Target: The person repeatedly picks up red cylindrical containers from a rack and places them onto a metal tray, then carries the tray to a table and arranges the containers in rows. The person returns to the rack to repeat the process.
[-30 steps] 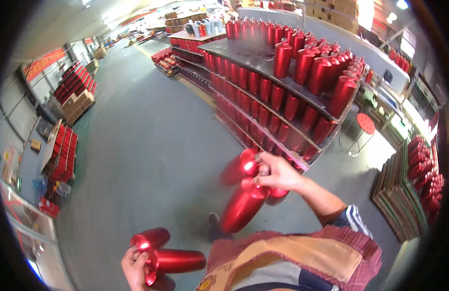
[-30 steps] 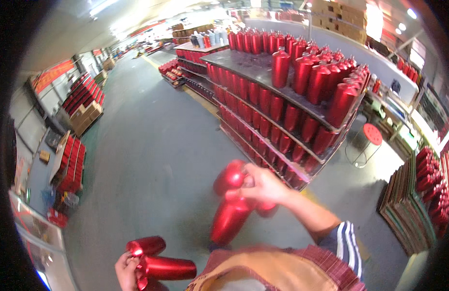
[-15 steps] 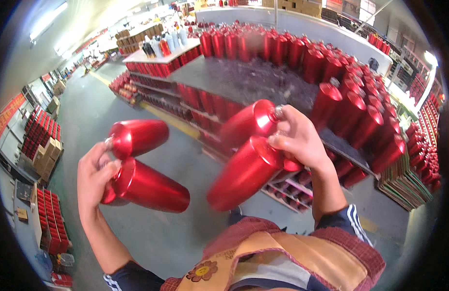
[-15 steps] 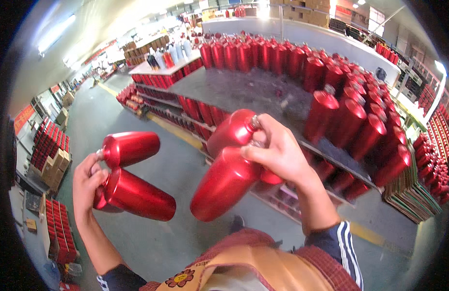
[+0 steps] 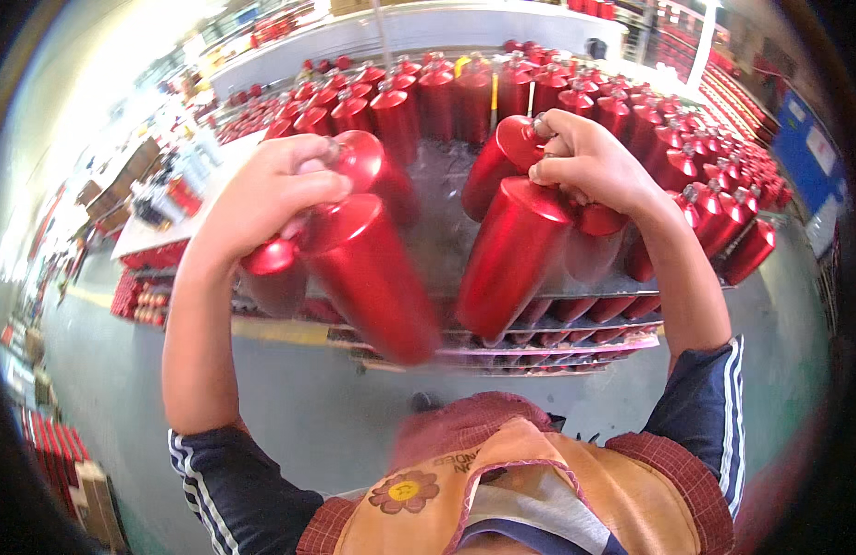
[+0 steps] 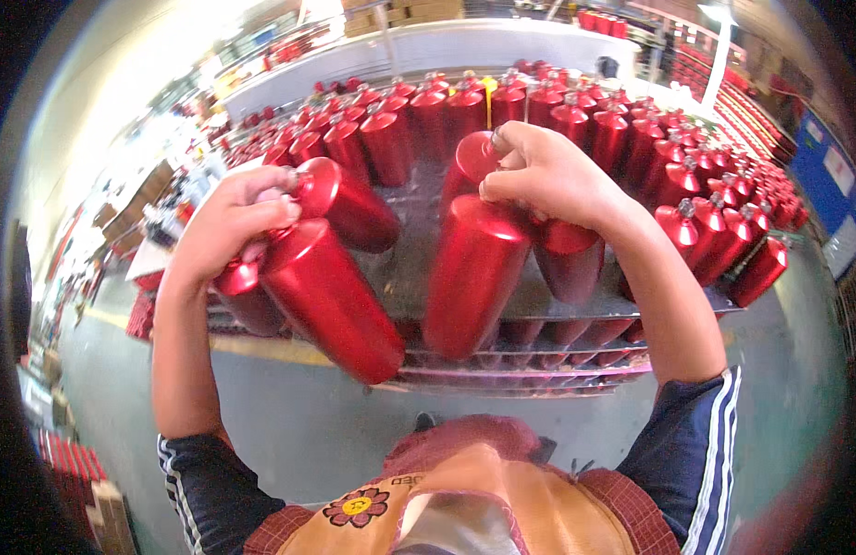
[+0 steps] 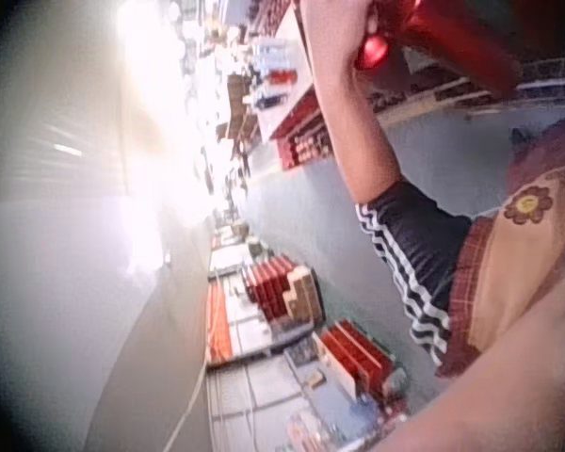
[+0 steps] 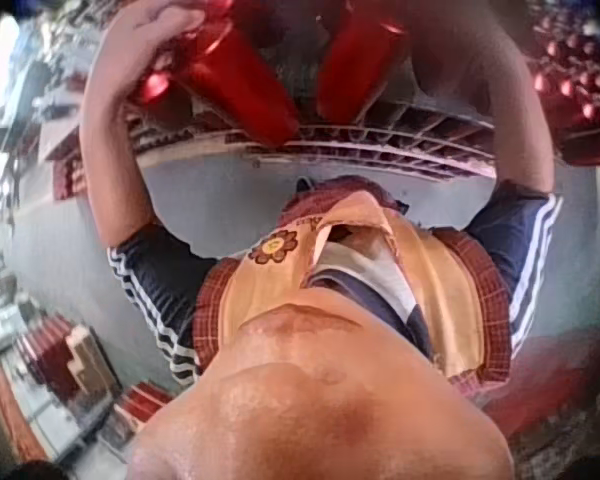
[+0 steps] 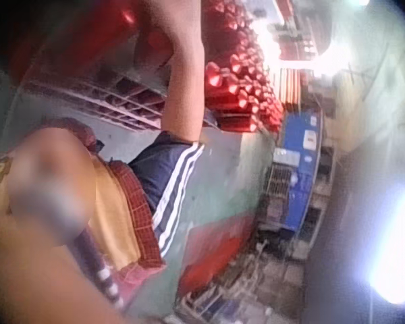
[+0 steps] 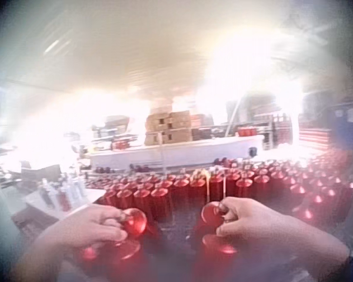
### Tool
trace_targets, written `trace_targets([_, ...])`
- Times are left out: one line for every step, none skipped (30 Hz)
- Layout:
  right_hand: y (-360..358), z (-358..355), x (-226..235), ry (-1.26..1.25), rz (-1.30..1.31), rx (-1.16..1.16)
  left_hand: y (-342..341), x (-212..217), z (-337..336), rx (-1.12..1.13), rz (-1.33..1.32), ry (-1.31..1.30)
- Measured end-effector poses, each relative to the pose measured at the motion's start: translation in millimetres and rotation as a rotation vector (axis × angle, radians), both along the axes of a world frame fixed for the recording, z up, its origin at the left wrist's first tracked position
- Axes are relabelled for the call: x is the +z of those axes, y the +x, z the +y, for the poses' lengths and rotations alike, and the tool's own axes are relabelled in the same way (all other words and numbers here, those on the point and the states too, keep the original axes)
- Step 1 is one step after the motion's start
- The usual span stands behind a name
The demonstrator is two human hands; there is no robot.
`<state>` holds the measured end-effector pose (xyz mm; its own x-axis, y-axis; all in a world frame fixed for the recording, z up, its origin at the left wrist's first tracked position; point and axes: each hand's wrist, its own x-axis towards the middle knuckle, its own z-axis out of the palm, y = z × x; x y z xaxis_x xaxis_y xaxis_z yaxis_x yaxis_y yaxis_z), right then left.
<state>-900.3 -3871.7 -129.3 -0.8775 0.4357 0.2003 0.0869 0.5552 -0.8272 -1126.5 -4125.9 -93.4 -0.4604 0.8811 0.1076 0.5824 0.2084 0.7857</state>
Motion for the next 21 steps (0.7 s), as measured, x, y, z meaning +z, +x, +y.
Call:
trace_targets([-12, 8, 6, 0.024, -0.061, -0.041, -20, 1, 19, -0.053, 0.026, -0.028])
trace_targets([-25, 18, 11, 0.047, -0.097, -0.069, -38, 4, 38, -0.131, 0.002, -0.040])
trace_targets([-36, 29, 16, 0.064, -0.149, -0.117, -52, 4, 60, -0.167, -0.017, -0.024])
trace_targets([-47, 41, 18, 0.100, -0.157, -0.113, -68, 8, 85, -0.214, -0.002, -0.076])
trace_targets([-58, 54, 19, 0.136, -0.206, -0.144, -81, 10, 108, -0.248, 0.004, -0.131])
trace_targets([-67, 66, 17, 0.163, -0.208, -0.153, -92, 8, 128, -0.281, 0.004, -0.135])
trace_targets([-76, 80, 18, 0.116, -0.296, -0.141, -101, 5, 148, -0.306, 0.008, -0.157])
trace_targets([-83, 94, 17, 0.138, -0.315, -0.154, -107, 1, 168, -0.331, -0.001, -0.167])
trace_targets([-92, 106, 15, 0.161, -0.343, -0.167, -112, -4, 184, -0.334, -0.009, -0.188])
trace_targets([-101, 117, 12, 0.147, -0.367, -0.182, -117, -9, 198, -0.349, -0.012, -0.203])
trace_targets([-109, 128, 10, 0.170, -0.379, -0.166, -120, -12, 212, -0.349, -0.007, -0.222])
trace_targets([-114, 138, 5, 0.194, -0.389, -0.149, -122, -17, 224, -0.354, -0.008, -0.252])
trace_targets([-123, 150, 5, 0.221, -0.398, -0.131, -126, -16, 236, -0.341, 0.000, -0.251])
trace_targets([-131, 161, 3, 0.234, -0.397, -0.116, -130, -16, 248, -0.335, -0.001, -0.263])
trace_targets([-139, 170, 1, 0.239, -0.429, -0.108, -132, -17, 258, -0.341, -0.015, -0.282])
trace_targets([-148, 180, -1, 0.244, -0.461, -0.102, -136, -16, 269, -0.316, 0.002, -0.317])
trace_targets([-156, 189, -2, 0.257, -0.492, -0.111, -139, -15, 278, -0.324, 0.009, -0.328])
trace_targets([-161, 197, -5, 0.201, -0.492, -0.082, -142, -16, 286, -0.325, 0.015, -0.346])
trace_targets([-167, 203, -7, 0.194, -0.495, -0.054, -145, -16, 292, -0.308, 0.023, -0.360])
trace_targets([-174, 209, -9, 0.193, -0.510, -0.043, -148, -18, 298, -0.321, -0.005, -0.365])
trace_targets([-180, 213, -10, 0.203, -0.534, -0.028, -150, -20, 304, -0.319, -0.031, -0.366])
